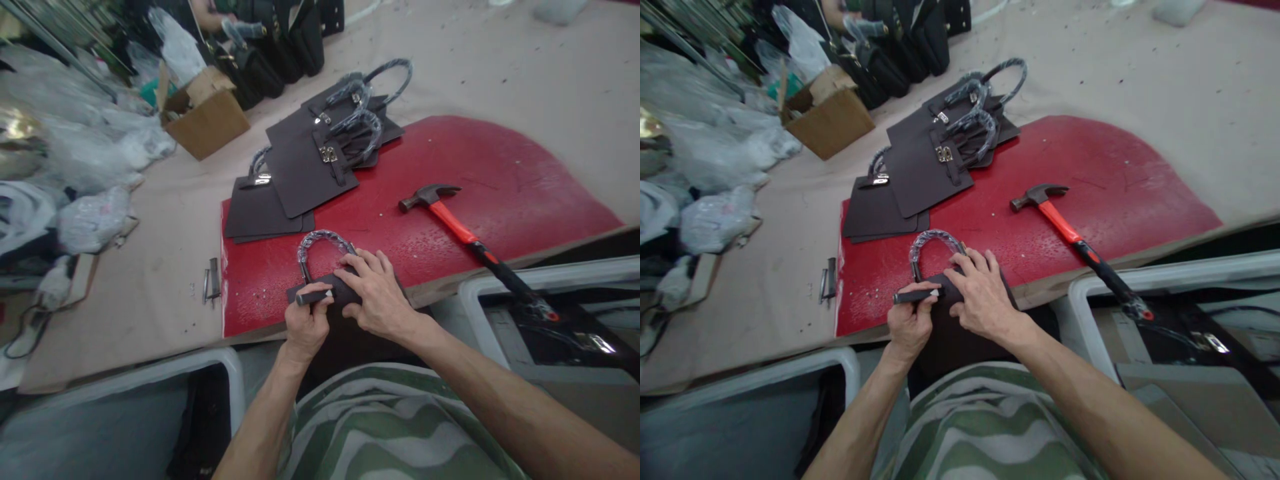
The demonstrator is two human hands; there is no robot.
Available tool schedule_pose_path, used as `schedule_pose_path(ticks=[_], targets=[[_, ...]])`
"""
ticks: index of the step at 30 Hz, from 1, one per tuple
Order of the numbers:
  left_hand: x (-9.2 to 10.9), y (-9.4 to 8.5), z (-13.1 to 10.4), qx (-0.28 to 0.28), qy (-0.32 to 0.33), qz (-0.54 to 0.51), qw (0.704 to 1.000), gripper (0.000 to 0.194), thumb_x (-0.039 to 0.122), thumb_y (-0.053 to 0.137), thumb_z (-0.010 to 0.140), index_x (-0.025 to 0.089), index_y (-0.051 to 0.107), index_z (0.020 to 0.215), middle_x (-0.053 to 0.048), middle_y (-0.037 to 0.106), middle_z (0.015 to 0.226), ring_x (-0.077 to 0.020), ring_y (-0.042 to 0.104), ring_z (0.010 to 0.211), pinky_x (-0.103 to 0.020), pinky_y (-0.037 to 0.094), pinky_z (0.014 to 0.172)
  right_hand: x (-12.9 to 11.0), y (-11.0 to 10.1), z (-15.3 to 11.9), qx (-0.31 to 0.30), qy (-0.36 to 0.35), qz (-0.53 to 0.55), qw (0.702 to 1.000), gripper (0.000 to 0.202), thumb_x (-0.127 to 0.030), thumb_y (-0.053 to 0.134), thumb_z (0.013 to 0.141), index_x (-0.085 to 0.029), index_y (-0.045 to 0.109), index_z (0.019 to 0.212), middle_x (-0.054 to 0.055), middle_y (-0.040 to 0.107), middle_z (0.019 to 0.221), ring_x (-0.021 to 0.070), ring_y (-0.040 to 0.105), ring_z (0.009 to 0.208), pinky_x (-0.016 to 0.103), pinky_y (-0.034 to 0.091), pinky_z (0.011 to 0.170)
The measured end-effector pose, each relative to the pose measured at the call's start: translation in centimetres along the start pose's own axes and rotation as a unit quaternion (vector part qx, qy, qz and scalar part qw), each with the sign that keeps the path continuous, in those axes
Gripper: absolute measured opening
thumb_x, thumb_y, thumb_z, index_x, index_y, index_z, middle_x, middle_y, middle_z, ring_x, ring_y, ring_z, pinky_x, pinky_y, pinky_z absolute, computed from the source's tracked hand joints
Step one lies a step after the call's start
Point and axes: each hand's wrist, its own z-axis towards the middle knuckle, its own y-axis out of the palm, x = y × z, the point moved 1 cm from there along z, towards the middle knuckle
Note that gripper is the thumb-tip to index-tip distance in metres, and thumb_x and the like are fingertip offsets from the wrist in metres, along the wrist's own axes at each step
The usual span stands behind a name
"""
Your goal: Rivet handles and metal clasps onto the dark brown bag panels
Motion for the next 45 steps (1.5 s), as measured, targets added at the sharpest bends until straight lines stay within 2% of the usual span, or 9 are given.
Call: schedule_pose_path(ticks=[7, 13, 17, 23, 30, 34, 40, 43, 45], targets=[[0.0, 0.8, 0.2, 0.016, 0.018, -0.004, 1.0, 0.012, 0.022, 0.053, 0.099, 0.018, 0.063, 0.101, -0.006, 0.074, 0.093, -0.0171, 0.073, 0.09, -0.029, 0.059, 0.084, 0.3, 0.0, -0.2, 0.025, -0.028, 0.042, 0.998, 0.062, -0.023, 0.078, 0.072, -0.021, 0.06, 0.132, 0.013, 0.05, 0.145, 0.0373, 0.039, 0.137, 0.062, 0.027, 0.116], [0.1, 1.1, 0.4, 0.023, 0.026, -0.032, 0.999, 0.009, 0.019, 0.056, 0.096, 0.018, 0.062, 0.103, -0.005, 0.074, 0.092, -0.0161, 0.073, 0.083, -0.025, 0.059, 0.079, 5.6, -4.7, -2.6, 0.207, 0.055, -0.022, 0.977, 0.042, -0.027, 0.062, 0.087, -0.013, 0.061, 0.126, 0.018, 0.058, 0.127, 0.0329, 0.053, 0.12, 0.049, 0.044, 0.103], [0.1, 1.4, 0.3, 0.019, 0.013, -0.047, 0.999, 0.011, 0.017, 0.056, 0.094, 0.02, 0.061, 0.104, -0.004, 0.074, 0.091, -0.0152, 0.073, 0.076, -0.023, 0.058, 0.074, 9.6, -8.5, -4.4, 0.098, 0.221, -0.19, 0.951, 0.037, -0.035, 0.055, 0.091, -0.011, 0.062, 0.119, 0.024, 0.057, 0.118, 0.0377, 0.058, 0.102, 0.047, 0.046, 0.079], [0.1, 1.5, 0.6, 0.009, 0.009, -0.052, 0.999, 0.01, 0.017, 0.055, 0.094, 0.021, 0.059, 0.103, -0.005, 0.073, 0.089, -0.0181, 0.074, 0.079, -0.026, 0.059, 0.074, 11.4, -10.8, -2.9, -0.006, 0.37, -0.031, 0.928, 0.003, -0.018, 0.057, 0.08, -0.016, 0.058, 0.082, 0.012, 0.056, 0.077, 0.0284, 0.059, 0.077, 0.035, 0.037, 0.063], [-0.2, 2.0, 0.5, 0.007, 0.002, -0.062, 0.998, 0.01, 0.015, 0.055, 0.092, 0.021, 0.058, 0.1, -0.005, 0.073, 0.086, -0.0201, 0.074, 0.079, -0.028, 0.059, 0.072, 7.0, -12.2, -2.3, -0.043, 0.35, 0.201, 0.914, 0.016, -0.029, 0.049, 0.082, -0.024, 0.04, 0.069, -0.005, 0.039, 0.059, 0.0112, 0.039, 0.046, 0.026, 0.038, 0.046], [-0.3, 2.1, 0.4, 0.0, -0.01, -0.068, 0.998, 0.01, 0.015, 0.057, 0.091, 0.021, 0.059, 0.099, -0.005, 0.073, 0.085, -0.0199, 0.074, 0.078, -0.027, 0.059, 0.073, 1.5, -13.9, -3.7, 0.056, 0.252, 0.297, 0.919, 0.033, -0.056, 0.042, 0.093, -0.025, 0.042, 0.08, -0.007, 0.039, 0.059, 0.0104, 0.035, 0.041, 0.024, 0.03, 0.04], [-0.4, 2.1, 0.6, 0.009, 0.01, -0.061, 0.998, 0.012, 0.014, 0.055, 0.091, 0.02, 0.06, 0.1, -0.005, 0.073, 0.084, -0.0188, 0.073, 0.076, -0.026, 0.058, 0.07, -3.8, -14.4, -4.7, 0.091, -0.051, -0.057, 0.993, 0.029, -0.039, 0.039, 0.098, -0.025, 0.041, 0.074, -0.003, 0.046, 0.05, 0.0131, 0.038, 0.039, 0.03, 0.017, 0.046], [-0.3, 2.1, 0.6, 0.02, 0.022, -0.061, 0.998, 0.013, 0.014, 0.055, 0.091, 0.02, 0.061, 0.101, -0.005, 0.073, 0.085, -0.0181, 0.073, 0.075, -0.025, 0.058, 0.07, -4.9, -15.0, -4.6, 0.015, -0.074, -0.144, 0.987, 0.027, -0.034, 0.034, 0.099, -0.025, 0.042, 0.074, -0.002, 0.049, 0.05, 0.0147, 0.038, 0.038, 0.032, 0.014, 0.047], [-0.3, 2.1, 0.6, 0.014, 0.014, -0.06, 0.998, 0.01, 0.016, 0.055, 0.092, 0.02, 0.061, 0.1, -0.005, 0.073, 0.086, -0.0183, 0.074, 0.077, -0.025, 0.059, 0.072, -5.8, -15.9, -4.6, 0.085, -0.053, -0.129, 0.987, 0.03, -0.041, 0.032, 0.101, -0.026, 0.042, 0.076, -0.001, 0.051, 0.052, 0.0157, 0.042, 0.041, 0.031, 0.021, 0.048]])
